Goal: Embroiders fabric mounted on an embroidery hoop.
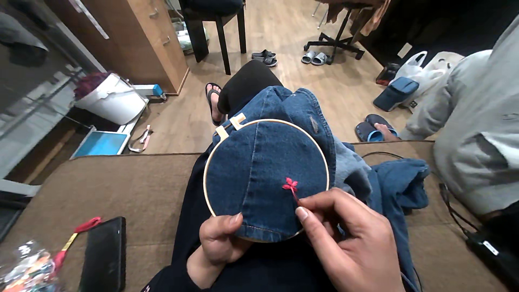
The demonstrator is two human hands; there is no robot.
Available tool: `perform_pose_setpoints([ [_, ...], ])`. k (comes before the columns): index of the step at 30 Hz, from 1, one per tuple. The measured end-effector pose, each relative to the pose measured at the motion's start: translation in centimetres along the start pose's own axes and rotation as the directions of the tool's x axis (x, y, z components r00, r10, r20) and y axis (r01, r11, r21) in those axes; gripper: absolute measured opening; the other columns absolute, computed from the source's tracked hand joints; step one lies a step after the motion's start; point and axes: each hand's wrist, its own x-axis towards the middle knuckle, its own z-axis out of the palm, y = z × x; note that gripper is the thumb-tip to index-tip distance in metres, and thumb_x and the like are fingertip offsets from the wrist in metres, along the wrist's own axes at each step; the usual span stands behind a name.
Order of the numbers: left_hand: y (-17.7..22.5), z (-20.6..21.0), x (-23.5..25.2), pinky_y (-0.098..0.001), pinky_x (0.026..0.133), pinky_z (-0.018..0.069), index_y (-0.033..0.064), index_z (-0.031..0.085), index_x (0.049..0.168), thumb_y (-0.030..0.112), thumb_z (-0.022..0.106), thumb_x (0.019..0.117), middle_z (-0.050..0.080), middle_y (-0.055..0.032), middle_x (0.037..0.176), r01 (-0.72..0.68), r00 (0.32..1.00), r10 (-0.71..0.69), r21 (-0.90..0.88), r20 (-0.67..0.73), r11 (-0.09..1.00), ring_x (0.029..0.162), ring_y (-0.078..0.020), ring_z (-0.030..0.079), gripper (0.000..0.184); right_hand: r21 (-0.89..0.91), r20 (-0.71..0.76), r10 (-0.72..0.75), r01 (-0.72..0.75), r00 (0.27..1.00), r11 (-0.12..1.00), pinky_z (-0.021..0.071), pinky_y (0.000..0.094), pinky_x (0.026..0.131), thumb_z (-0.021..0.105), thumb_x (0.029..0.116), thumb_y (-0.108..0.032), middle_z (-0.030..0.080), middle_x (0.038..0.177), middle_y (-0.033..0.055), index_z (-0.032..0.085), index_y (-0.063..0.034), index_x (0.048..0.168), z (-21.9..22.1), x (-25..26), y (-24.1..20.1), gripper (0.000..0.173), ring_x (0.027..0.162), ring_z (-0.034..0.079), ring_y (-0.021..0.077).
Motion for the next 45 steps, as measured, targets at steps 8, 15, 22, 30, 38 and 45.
perform_pose_setpoints([
  [8, 0.0, -0.1, -0.1, -0.0407, 0.107, 0.0505, 0.0039, 0.07, 0.127, 0.019, 0.055, 0.1006, 0.071, -0.0118, 0.125, 0.004, 1.0, -0.004, 0.005, 0.013, 1.0, 0.122, -0.0203, 0.066, 0.034, 0.002, -0.01, 0.004, -0.004, 1.0, 1.0, 0.0408, 0.008, 0.052, 0.065, 0.093, -0.016, 0.061, 0.073, -0.0075, 0.073, -0.0076, 0.09, 0.1, 0.0, 0.0, 0.012, 0.061, 0.05, -0.0076],
  [15, -0.1, -0.3, -0.3, -0.0395, 0.106, 0.0515, 0.0044, 0.07, 0.128, 0.016, 0.055, 0.1005, 0.072, -0.0102, 0.125, -0.017, 0.999, 0.014, 0.072, 0.035, 0.997, 0.121, -0.0187, 0.066, 0.033, 0.015, -0.02, 0.042, -0.042, 0.999, 0.999, 0.0414, 0.0083, 0.05, 0.067, 0.0939, -0.018, 0.063, 0.074, -0.0085, 0.072, -0.0095, 0.091, 0.4, 0.1, 0.1, 0.011, 0.06, 0.051, -0.0079],
  [22, -0.2, -0.3, 0.0, -0.0393, 0.107, 0.0504, 0.0044, 0.07, 0.128, 0.017, 0.056, 0.0996, 0.071, -0.01, 0.126, -0.003, 0.999, 0.001, 0.045, 0.046, 0.999, 0.122, -0.0183, 0.065, 0.033, -0.032, -0.048, 0.037, -0.039, 0.998, 0.999, 0.043, 0.0093, 0.051, 0.066, 0.0965, -0.024, 0.064, 0.079, -0.0091, 0.07, -0.0138, 0.093, 0.9, 0.2, 0.7, 0.012, 0.062, 0.052, -0.0066],
  [30, -0.3, -0.2, 0.2, -0.0419, 0.11, 0.0472, 0.0042, 0.068, 0.13, 0.017, 0.056, 0.099, 0.069, -0.0107, 0.129, 0.019, 0.997, -0.018, -0.017, 0.072, 1.0, 0.126, -0.0202, 0.063, 0.036, -0.097, -0.104, 0.009, -0.019, 0.995, 0.995, 0.0486, 0.0114, 0.058, 0.066, 0.0965, -0.026, 0.063, 0.084, -0.0107, 0.068, -0.0185, 0.092, 1.5, 0.2, 1.1, 0.009, 0.07, 0.058, -0.0052],
  [38, 0.0, -0.3, 0.0, -0.0419, 0.109, 0.0485, 0.0056, 0.068, 0.13, 0.016, 0.058, 0.0984, 0.069, -0.0096, 0.13, 0.053, 0.994, -0.053, 0.001, 0.091, 0.999, 0.125, -0.0198, 0.063, 0.035, -0.12, -0.183, -0.059, 0.037, 0.981, 0.992, 0.0525, 0.0121, 0.062, 0.067, 0.0958, -0.023, 0.064, 0.083, -0.0096, 0.068, -0.0166, 0.091, 2.2, 0.1, 1.2, 0.009, 0.073, 0.061, -0.0044],
  [45, 0.1, -0.2, 0.0, -0.0395, 0.109, 0.049, 0.0062, 0.069, 0.13, 0.012, 0.059, 0.0975, 0.07, -0.0086, 0.129, 0.049, 0.993, -0.052, 0.031, 0.11, 0.998, 0.125, -0.0182, 0.064, 0.034, -0.183, -0.205, -0.099, 0.061, 0.974, 0.981, 0.0504, 0.0141, 0.06, 0.065, 0.0981, -0.027, 0.063, 0.081, -0.0094, 0.068, -0.0175, 0.089, 2.3, 0.3, 1.4, 0.014, 0.071, 0.06, -0.0031],
])
